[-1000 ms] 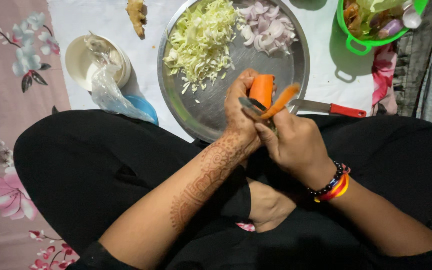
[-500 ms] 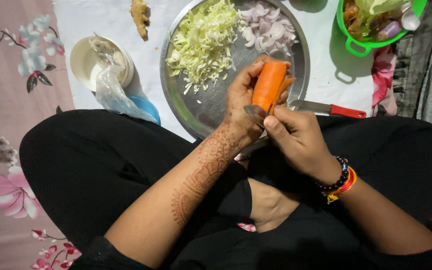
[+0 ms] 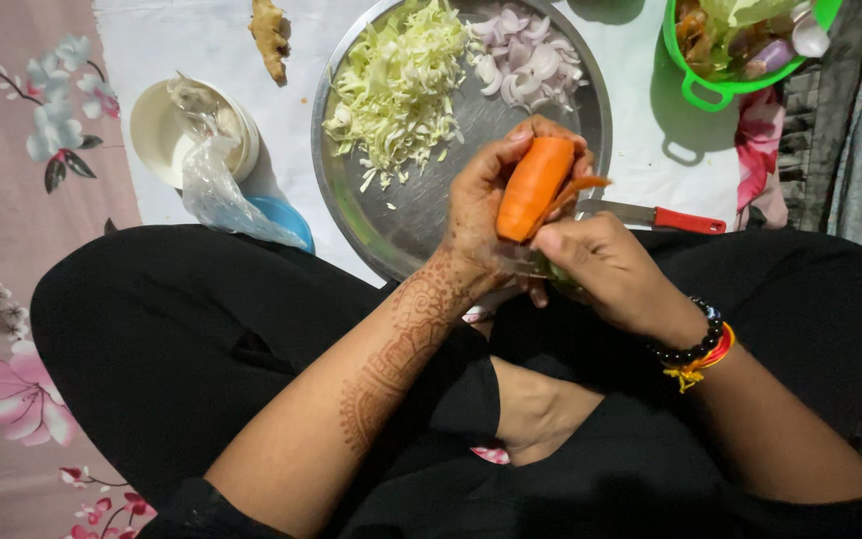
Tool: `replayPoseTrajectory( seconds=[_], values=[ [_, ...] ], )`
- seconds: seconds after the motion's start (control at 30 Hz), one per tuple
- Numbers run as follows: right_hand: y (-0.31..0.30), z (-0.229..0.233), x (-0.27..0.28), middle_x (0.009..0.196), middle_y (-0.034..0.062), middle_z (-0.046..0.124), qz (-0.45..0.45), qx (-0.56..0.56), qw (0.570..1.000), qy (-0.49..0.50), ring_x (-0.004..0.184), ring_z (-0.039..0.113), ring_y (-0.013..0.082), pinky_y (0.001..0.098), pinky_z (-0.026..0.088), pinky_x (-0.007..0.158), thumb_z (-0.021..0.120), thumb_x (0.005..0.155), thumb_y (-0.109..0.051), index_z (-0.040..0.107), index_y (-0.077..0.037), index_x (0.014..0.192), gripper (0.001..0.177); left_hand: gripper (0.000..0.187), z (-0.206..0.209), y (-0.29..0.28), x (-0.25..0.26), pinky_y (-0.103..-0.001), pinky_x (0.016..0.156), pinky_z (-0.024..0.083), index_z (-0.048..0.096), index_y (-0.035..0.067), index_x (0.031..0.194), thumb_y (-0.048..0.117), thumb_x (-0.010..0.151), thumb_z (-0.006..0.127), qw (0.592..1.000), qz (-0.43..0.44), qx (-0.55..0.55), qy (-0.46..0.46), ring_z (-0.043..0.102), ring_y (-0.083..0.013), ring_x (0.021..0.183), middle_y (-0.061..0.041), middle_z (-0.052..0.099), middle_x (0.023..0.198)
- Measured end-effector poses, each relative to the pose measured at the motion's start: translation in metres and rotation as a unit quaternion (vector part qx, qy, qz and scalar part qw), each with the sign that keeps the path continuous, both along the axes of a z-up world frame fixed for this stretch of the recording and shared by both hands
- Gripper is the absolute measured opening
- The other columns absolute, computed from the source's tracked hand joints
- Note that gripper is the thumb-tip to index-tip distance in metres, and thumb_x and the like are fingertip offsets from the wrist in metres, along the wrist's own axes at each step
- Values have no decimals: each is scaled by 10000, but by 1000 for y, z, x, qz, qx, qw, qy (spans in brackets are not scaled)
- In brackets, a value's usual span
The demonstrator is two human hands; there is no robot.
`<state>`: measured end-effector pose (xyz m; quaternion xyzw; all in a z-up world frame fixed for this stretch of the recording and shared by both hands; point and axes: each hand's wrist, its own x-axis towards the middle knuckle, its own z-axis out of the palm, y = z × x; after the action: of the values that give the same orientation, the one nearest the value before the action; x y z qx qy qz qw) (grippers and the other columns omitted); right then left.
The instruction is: The person peels and chops a carrot using a knife, placing the pieces onto a metal plate that already contains chopped cabbage and onions.
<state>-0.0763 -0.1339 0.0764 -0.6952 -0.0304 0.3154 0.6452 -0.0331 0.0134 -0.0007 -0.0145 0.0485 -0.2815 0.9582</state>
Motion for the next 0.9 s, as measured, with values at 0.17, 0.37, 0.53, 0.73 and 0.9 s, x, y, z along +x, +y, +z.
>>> replayPoseTrajectory(
  seconds=[0.17, 0.37, 0.53, 0.73, 0.9],
  values=[
    [-17, -11, 0, 772, 32, 682, 129, 8, 989, -73, 687, 663, 108, 245, 527, 632, 466, 1026, -583, 686, 7, 890, 644, 372, 10, 2, -4, -356, 888, 522, 565, -43, 1171, 309, 1059, 521, 999, -23, 20, -15, 594, -243, 976, -185, 593, 1032],
    [-5, -10, -1, 803, 75, 692, 4, 62, 992, 107, 648, 630, 139, 282, 524, 585, 446, 1046, -434, 686, 17, 1002, 513, 405, 12, 1, 1, -343, 933, 509, 570, -76, 1113, 324, 1074, 520, 995, -39, 56, -74, 593, -244, 924, -189, 595, 943],
    [-12, -10, -2, 798, 110, 684, -45, 90, 984, 149, 656, 649, 169, 287, 528, 604, 514, 1056, -353, 688, 64, 1016, 454, 381, 12, 9, -2, -342, 885, 518, 567, -48, 1148, 312, 1057, 480, 992, -44, 82, -82, 603, -242, 921, -193, 605, 988],
    [-58, -5, 23, 600, 82, 600, -109, 40, 993, 28, 441, 516, 117, 241, 362, 407, 405, 1107, -372, 646, -13, 733, 572, 342, 16, 8, 2, -287, 579, 436, 553, -14, 1178, 288, 1061, 444, 989, -1, 150, -11, 539, -183, 668, -194, 622, 1005],
    [-139, -19, 85, 663, 104, 503, -182, 22, 981, -58, 475, 425, 136, 277, 286, 481, 483, 1262, -382, 535, -8, 844, 563, 282, 22, 6, 2, -281, 520, 442, 528, 7, 1172, 259, 1061, 470, 977, -18, 209, -30, 542, -185, 593, -206, 626, 967]
  ],
)
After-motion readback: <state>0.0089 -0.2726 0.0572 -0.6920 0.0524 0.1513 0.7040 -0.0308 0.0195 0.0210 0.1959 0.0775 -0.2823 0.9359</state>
